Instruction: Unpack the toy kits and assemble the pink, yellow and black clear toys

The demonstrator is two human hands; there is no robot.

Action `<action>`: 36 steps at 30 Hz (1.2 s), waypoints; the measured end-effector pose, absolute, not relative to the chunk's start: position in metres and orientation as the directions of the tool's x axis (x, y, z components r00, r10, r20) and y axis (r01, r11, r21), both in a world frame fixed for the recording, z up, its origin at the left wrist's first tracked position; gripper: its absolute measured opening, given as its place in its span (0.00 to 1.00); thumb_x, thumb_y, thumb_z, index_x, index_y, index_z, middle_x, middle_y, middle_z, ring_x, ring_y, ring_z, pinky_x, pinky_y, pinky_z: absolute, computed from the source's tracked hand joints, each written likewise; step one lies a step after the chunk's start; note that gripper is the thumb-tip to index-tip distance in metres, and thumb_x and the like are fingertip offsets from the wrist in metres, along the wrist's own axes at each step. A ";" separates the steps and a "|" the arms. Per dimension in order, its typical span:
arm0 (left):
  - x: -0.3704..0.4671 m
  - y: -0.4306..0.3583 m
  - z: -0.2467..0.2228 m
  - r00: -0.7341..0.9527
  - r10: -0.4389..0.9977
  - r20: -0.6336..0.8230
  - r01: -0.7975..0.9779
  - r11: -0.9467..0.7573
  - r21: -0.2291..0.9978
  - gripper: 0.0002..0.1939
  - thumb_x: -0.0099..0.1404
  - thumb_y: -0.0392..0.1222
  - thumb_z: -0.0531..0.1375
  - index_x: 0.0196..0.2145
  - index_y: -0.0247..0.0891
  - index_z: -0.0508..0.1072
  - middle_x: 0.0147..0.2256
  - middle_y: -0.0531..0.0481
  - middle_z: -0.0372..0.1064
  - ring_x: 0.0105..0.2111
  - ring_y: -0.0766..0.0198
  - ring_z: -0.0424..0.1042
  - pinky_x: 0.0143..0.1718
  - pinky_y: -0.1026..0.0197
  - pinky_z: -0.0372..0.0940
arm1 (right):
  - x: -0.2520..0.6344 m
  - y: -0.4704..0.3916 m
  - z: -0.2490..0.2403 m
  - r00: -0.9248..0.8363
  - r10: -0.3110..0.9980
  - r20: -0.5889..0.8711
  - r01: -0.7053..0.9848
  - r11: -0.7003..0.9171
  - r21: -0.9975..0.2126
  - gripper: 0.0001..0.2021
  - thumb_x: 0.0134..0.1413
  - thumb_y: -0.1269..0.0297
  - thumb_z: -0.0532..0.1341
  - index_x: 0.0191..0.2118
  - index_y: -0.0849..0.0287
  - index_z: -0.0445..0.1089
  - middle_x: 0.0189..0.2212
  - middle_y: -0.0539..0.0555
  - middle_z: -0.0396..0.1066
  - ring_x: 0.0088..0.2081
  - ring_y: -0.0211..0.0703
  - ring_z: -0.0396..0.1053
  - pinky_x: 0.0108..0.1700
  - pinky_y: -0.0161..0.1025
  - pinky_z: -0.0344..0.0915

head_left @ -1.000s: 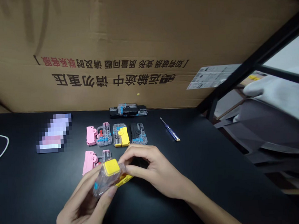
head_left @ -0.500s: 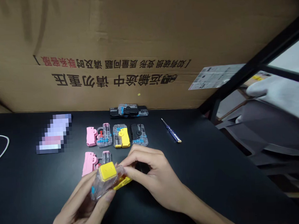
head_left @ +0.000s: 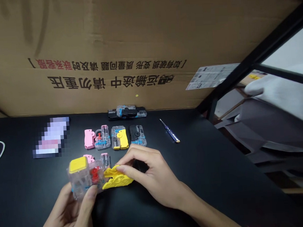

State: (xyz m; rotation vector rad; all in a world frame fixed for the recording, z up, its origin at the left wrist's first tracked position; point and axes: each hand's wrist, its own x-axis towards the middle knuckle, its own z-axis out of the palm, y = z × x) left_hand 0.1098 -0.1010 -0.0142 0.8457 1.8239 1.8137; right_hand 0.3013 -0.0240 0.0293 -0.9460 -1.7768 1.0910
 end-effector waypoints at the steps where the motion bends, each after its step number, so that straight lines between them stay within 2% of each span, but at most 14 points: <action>1: 0.108 -0.101 -0.015 -0.727 0.678 0.110 0.112 -0.041 0.993 0.15 0.55 0.41 0.80 0.42 0.42 0.91 0.37 0.53 0.91 0.30 0.65 0.88 0.36 0.77 0.78 | 0.301 -0.024 0.030 -0.373 0.891 0.259 0.169 0.340 -0.925 0.04 0.72 0.68 0.72 0.41 0.56 0.84 0.36 0.48 0.81 0.38 0.39 0.75 0.43 0.37 0.69; 10: 0.101 -0.102 -0.018 -0.647 0.762 -0.021 0.007 0.034 0.999 0.20 0.54 0.45 0.83 0.44 0.40 0.91 0.40 0.48 0.91 0.33 0.58 0.90 0.37 0.74 0.79 | 0.300 -0.022 0.031 -0.394 0.903 0.174 0.137 0.245 -0.960 0.03 0.69 0.67 0.72 0.40 0.56 0.84 0.34 0.48 0.79 0.34 0.39 0.73 0.38 0.37 0.70; 13: 0.101 -0.102 -0.018 -0.624 0.781 -0.014 0.012 0.028 1.000 0.20 0.54 0.46 0.83 0.44 0.40 0.91 0.37 0.48 0.91 0.30 0.58 0.90 0.35 0.75 0.79 | 0.301 -0.025 0.033 -0.422 0.893 0.157 0.151 0.240 -0.959 0.04 0.72 0.66 0.69 0.44 0.55 0.84 0.35 0.49 0.80 0.35 0.38 0.73 0.39 0.36 0.70; 17: 0.100 -0.102 -0.016 -0.621 0.784 0.013 0.046 0.020 0.999 0.19 0.55 0.44 0.83 0.44 0.42 0.92 0.40 0.49 0.91 0.30 0.59 0.90 0.35 0.75 0.79 | 0.302 -0.030 0.033 -0.457 0.876 0.155 0.172 0.258 -0.951 0.07 0.76 0.61 0.67 0.52 0.53 0.83 0.40 0.49 0.80 0.38 0.39 0.75 0.43 0.37 0.72; 21: 0.097 -0.103 -0.018 -0.637 0.771 -0.023 0.037 0.059 0.998 0.20 0.56 0.46 0.82 0.45 0.40 0.91 0.38 0.48 0.91 0.31 0.58 0.90 0.33 0.75 0.79 | 0.304 -0.032 0.031 -0.546 0.827 0.133 0.156 0.256 -0.954 0.23 0.63 0.55 0.80 0.60 0.49 0.80 0.46 0.49 0.78 0.42 0.41 0.76 0.46 0.38 0.74; 26: 0.102 -0.101 -0.018 -0.727 0.684 -0.063 -0.055 0.034 0.998 0.22 0.54 0.46 0.84 0.46 0.39 0.91 0.41 0.49 0.91 0.32 0.60 0.90 0.37 0.73 0.81 | 0.306 -0.031 0.037 -0.549 0.823 0.143 0.214 0.305 -0.928 0.14 0.74 0.62 0.71 0.61 0.46 0.79 0.50 0.50 0.78 0.50 0.43 0.77 0.55 0.41 0.72; 28: 0.109 -0.100 -0.013 -0.778 0.628 -0.027 -0.043 -0.010 0.999 0.18 0.56 0.45 0.83 0.44 0.41 0.91 0.38 0.52 0.91 0.31 0.65 0.88 0.38 0.75 0.80 | 0.308 -0.029 0.039 -0.465 0.869 0.168 0.128 0.253 -0.959 0.13 0.75 0.63 0.68 0.60 0.46 0.80 0.52 0.51 0.78 0.52 0.45 0.77 0.56 0.42 0.72; 31: 0.123 -0.101 -0.001 -0.784 0.619 0.046 0.058 -0.002 0.998 0.15 0.57 0.46 0.82 0.41 0.41 0.91 0.32 0.56 0.88 0.27 0.69 0.85 0.37 0.80 0.76 | 0.312 -0.022 0.038 -0.296 0.950 0.098 -0.094 0.073 -0.993 0.10 0.75 0.60 0.66 0.56 0.49 0.81 0.50 0.54 0.78 0.48 0.48 0.78 0.48 0.42 0.75; 33: 0.132 -0.102 0.008 -0.755 0.655 0.032 0.081 0.044 0.996 0.17 0.56 0.49 0.81 0.42 0.41 0.91 0.33 0.54 0.89 0.27 0.63 0.86 0.37 0.72 0.81 | 0.314 -0.016 0.034 -0.226 0.974 0.013 -0.231 -0.040 -0.972 0.10 0.74 0.58 0.65 0.53 0.52 0.80 0.45 0.55 0.78 0.41 0.48 0.77 0.42 0.41 0.76; 36: 0.139 -0.102 0.019 -0.726 0.687 0.001 0.034 0.033 0.999 0.20 0.57 0.53 0.80 0.44 0.41 0.90 0.31 0.53 0.88 0.23 0.61 0.84 0.32 0.67 0.83 | 0.315 -0.011 0.032 -0.232 0.972 -0.047 -0.374 -0.134 -0.918 0.10 0.72 0.56 0.63 0.48 0.54 0.78 0.38 0.54 0.74 0.33 0.45 0.73 0.33 0.40 0.72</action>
